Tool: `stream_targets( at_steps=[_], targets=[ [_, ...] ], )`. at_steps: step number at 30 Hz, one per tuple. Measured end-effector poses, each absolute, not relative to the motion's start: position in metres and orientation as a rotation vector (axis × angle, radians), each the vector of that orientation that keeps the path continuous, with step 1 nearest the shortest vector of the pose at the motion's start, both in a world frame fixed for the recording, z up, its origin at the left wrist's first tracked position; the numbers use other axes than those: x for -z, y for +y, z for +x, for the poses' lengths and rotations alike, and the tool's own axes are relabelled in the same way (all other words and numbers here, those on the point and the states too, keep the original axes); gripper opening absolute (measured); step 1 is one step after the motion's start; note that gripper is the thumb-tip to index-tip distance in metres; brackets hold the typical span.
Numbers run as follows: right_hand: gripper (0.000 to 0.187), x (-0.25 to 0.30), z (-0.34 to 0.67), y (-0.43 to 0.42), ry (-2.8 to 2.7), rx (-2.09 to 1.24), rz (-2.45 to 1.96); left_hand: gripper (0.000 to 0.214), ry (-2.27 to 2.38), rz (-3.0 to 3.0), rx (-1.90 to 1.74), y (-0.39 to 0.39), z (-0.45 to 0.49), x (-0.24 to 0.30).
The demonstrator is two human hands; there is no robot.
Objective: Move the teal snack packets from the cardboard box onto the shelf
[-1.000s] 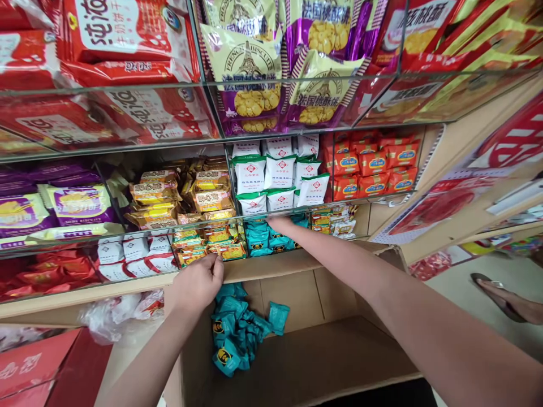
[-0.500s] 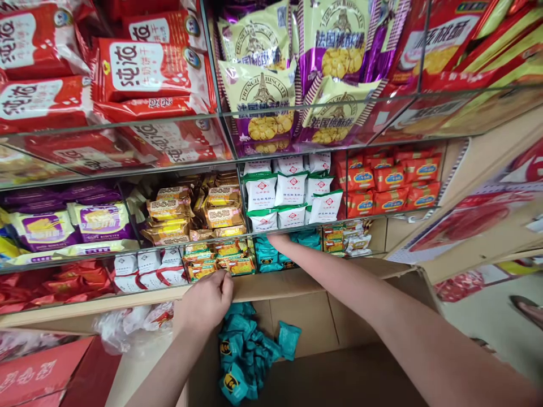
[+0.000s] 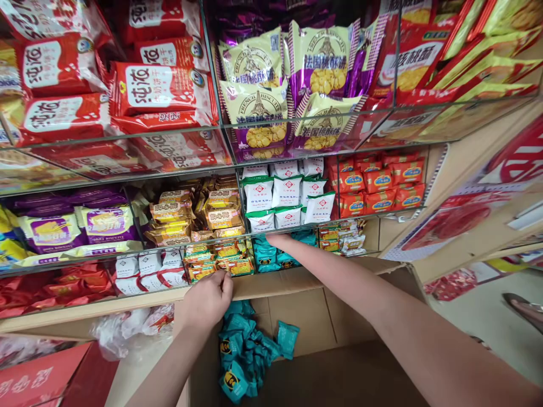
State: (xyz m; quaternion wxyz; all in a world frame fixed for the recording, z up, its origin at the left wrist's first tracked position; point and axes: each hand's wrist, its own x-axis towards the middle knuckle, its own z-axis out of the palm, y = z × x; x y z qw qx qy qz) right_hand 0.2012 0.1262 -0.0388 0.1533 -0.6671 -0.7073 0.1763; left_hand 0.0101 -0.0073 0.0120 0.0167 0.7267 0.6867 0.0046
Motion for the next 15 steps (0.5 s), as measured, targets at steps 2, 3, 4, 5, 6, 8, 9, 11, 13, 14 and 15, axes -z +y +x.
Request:
stream_targets(
  at_steps=[2, 3, 4, 5, 6, 8, 9, 11, 13, 14, 15],
  targets=[
    [0.038, 0.034, 0.206, 0.119, -2.013, -0.509, -1.929, 0.043, 2.136, 2.264, 0.002, -0.009, 0.012, -0.016],
    [0.037, 0.033, 0.210, 0.114, -2.003, -0.509, -1.940, 0.043, 2.135, 2.266, 0.006, -0.009, 0.013, -0.018],
    [0.037, 0.031, 0.213, 0.110, -1.996, -0.509, -1.948, 0.042, 2.134, 2.267, 0.007, -0.010, 0.014, -0.019],
    [0.036, 0.030, 0.217, 0.105, -1.991, -0.509, -1.956, 0.042, 2.131, 2.265, 0.010, -0.010, 0.014, -0.020],
    [0.035, 0.029, 0.220, 0.101, -1.988, -0.510, -1.962, 0.042, 2.129, 2.261, 0.013, -0.010, 0.015, -0.021],
    [0.034, 0.025, 0.225, 0.092, -1.989, -0.515, -1.969, 0.043, 2.126, 2.256, 0.018, -0.010, 0.014, -0.021],
    [0.034, 0.022, 0.228, 0.086, -1.995, -0.520, -1.969, 0.043, 2.125, 2.254, 0.021, -0.010, 0.014, -0.021],
    [0.041, 0.014, 0.232, 0.067, -2.011, -0.536, -1.967, 0.042, 2.123, 2.252, 0.025, -0.011, 0.014, -0.021],
    [0.048, 0.004, 0.235, 0.036, -2.075, -0.534, -1.873, 0.042, 2.125, 2.250, 0.031, -0.011, 0.014, -0.021],
    [0.048, -0.001, 0.237, 0.015, -2.137, -0.524, -1.766, 0.043, 2.130, 2.248, 0.034, -0.011, 0.014, -0.021],
    [0.041, -0.004, 0.238, -0.007, -2.251, -0.479, -1.529, 0.043, 2.136, 2.246, 0.035, -0.010, 0.014, -0.020]
  ],
)
